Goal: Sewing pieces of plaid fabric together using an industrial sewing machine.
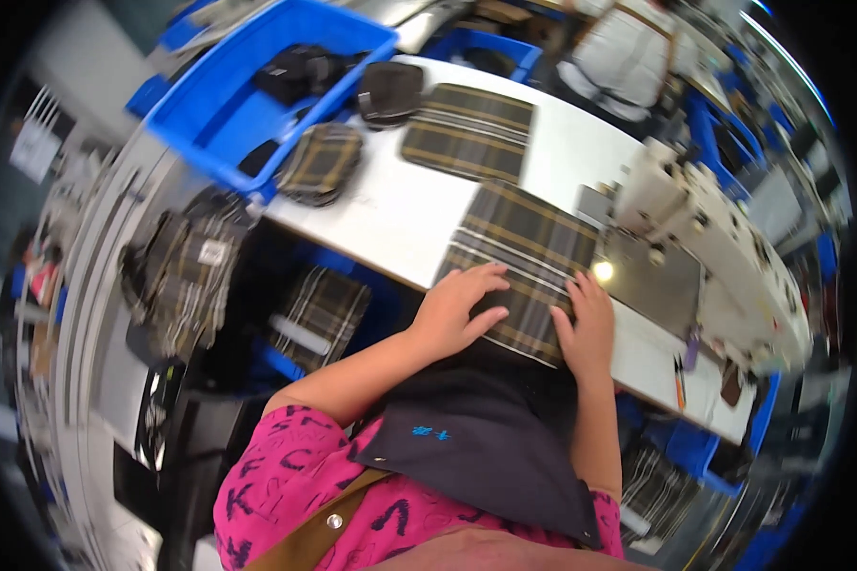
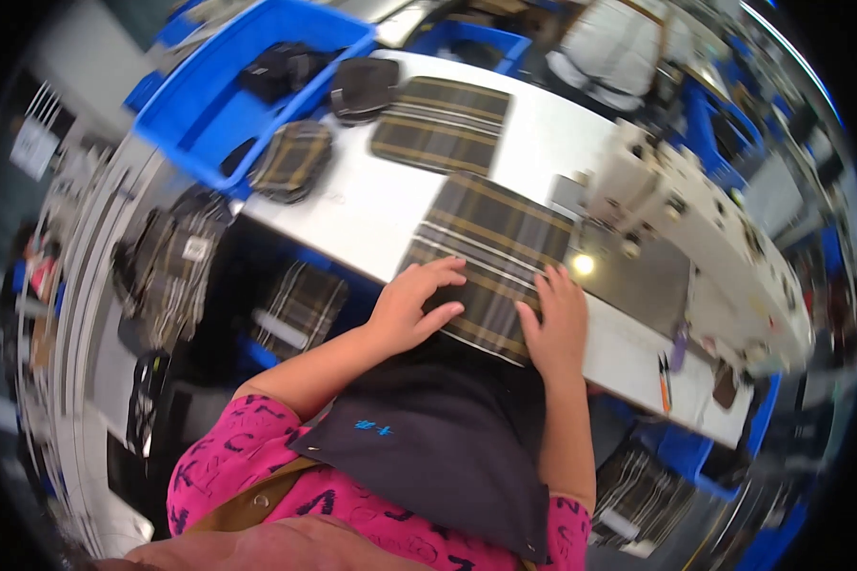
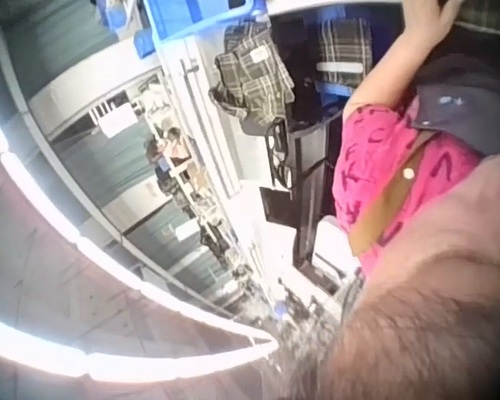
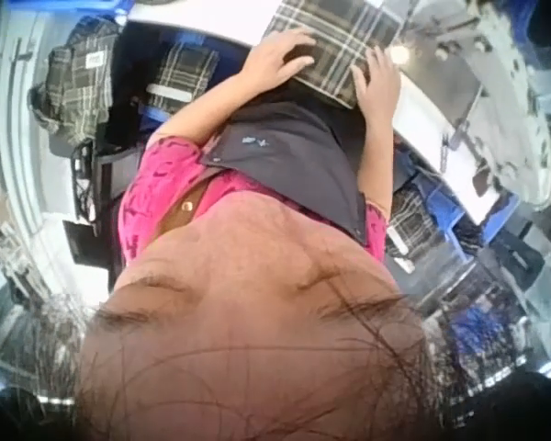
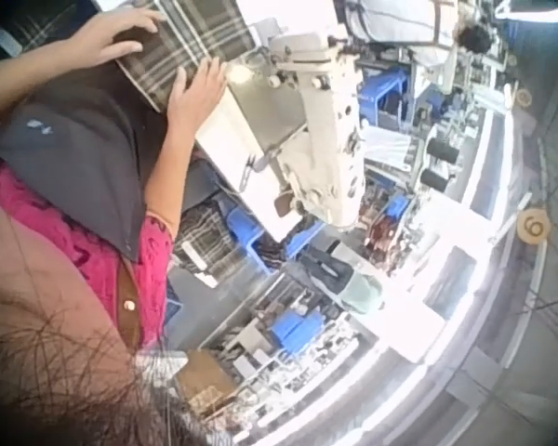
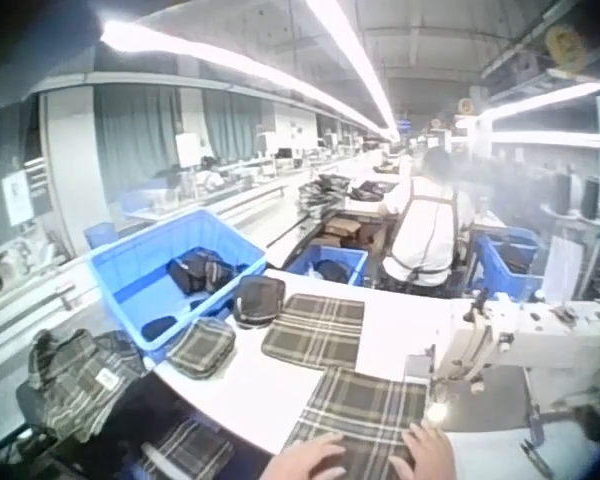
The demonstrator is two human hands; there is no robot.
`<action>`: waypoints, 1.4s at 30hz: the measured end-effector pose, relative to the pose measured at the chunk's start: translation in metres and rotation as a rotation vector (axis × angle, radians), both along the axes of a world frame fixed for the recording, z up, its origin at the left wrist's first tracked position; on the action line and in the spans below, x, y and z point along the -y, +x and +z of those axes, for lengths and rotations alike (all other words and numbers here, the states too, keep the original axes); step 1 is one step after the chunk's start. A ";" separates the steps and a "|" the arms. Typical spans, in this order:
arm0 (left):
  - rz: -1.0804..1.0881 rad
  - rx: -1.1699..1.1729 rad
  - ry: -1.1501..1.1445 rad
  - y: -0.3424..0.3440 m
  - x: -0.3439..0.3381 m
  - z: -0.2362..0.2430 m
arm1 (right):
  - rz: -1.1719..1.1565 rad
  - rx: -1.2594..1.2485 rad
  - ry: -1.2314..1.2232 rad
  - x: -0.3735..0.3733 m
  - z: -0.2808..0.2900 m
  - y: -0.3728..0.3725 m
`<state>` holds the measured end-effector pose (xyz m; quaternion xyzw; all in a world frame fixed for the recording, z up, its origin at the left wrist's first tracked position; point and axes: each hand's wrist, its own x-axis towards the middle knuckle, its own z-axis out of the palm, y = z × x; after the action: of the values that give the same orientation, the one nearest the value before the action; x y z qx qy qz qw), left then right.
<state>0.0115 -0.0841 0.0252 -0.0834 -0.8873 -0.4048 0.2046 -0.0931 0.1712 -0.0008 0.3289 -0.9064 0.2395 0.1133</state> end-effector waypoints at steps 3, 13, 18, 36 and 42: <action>0.318 -0.020 0.056 0.016 0.053 0.001 | -0.003 0.020 0.019 -0.003 0.001 0.002; 1.269 -0.015 -0.189 0.134 0.304 -0.015 | -0.004 0.009 0.097 -0.003 -0.001 0.001; 1.156 0.528 0.168 0.178 0.370 -0.045 | -0.004 -0.003 0.105 -0.001 -0.001 0.001; 1.035 -0.053 0.829 0.181 0.379 -0.045 | 0.010 -0.023 0.080 0.000 0.000 0.001; 0.767 -0.379 0.886 0.150 0.338 0.005 | 0.003 -0.009 0.086 -0.002 0.003 0.002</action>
<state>0.1615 -0.4224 0.0298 0.2639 -0.5498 -0.6107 0.5051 -0.0910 0.1736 0.0023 0.3359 -0.9149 0.1987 0.1029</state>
